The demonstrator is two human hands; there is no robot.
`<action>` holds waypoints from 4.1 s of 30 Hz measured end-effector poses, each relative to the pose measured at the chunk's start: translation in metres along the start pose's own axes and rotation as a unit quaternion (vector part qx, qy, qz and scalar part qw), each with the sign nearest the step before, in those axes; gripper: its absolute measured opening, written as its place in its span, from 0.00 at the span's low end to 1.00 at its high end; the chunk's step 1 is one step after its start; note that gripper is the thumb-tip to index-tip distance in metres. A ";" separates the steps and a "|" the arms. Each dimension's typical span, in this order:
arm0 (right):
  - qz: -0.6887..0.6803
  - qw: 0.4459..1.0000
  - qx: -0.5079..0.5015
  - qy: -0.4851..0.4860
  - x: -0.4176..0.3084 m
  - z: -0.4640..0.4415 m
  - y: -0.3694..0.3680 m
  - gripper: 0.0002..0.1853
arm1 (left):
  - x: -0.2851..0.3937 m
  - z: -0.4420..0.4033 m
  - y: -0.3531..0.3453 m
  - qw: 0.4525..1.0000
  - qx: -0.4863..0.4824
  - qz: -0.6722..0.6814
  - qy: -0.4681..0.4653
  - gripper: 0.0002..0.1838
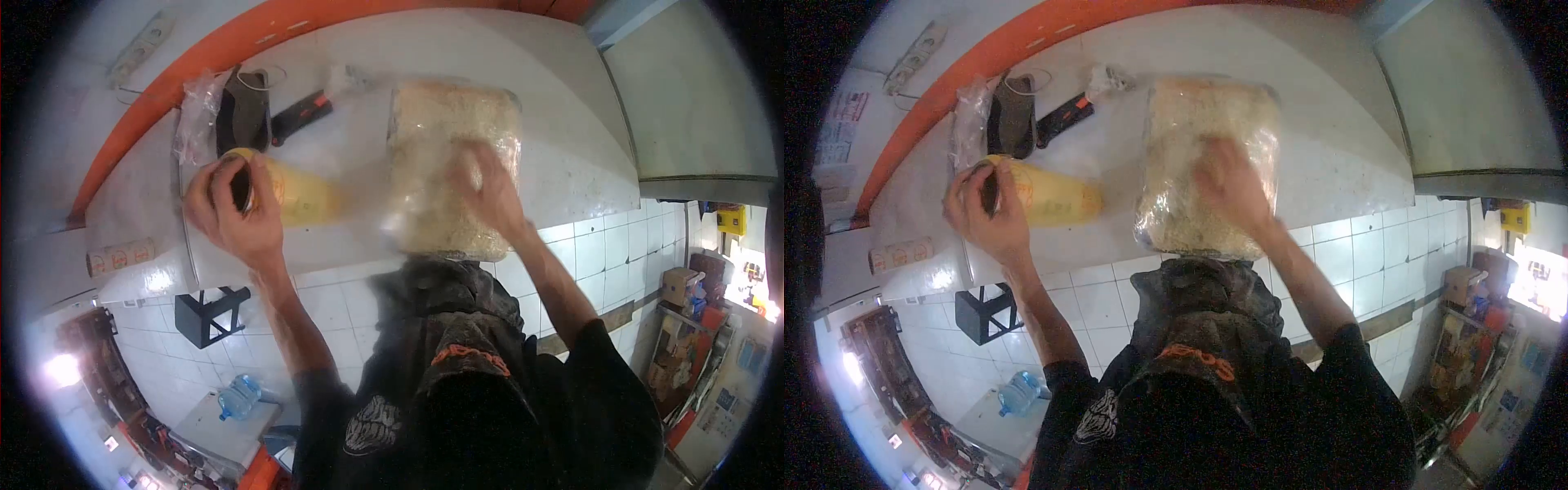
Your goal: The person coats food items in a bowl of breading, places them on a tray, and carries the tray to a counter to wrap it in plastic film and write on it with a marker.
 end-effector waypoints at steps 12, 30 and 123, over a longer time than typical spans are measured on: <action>0.207 0.743 -0.605 0.198 0.095 0.214 -0.202 0.17 | 0.015 0.037 0.016 0.992 -0.050 -0.091 0.075 0.19; 0.059 0.888 -0.455 0.025 0.196 0.245 -0.222 0.19 | 0.197 0.283 -0.031 0.824 -0.490 0.250 0.140 0.17; -0.583 0.710 -0.267 -0.290 0.103 0.235 -0.058 0.21 | 0.239 0.319 -0.044 0.703 -0.639 0.225 0.218 0.20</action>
Point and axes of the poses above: each hand's wrist, its own z-axis away from the middle knuckle, its own y-axis out of the back of the hand, x = y × z, the point moved 8 cm from there along -z, towards the middle knuckle, and after that the axes turned 2 degrees about -y, right-handed, at the moved point
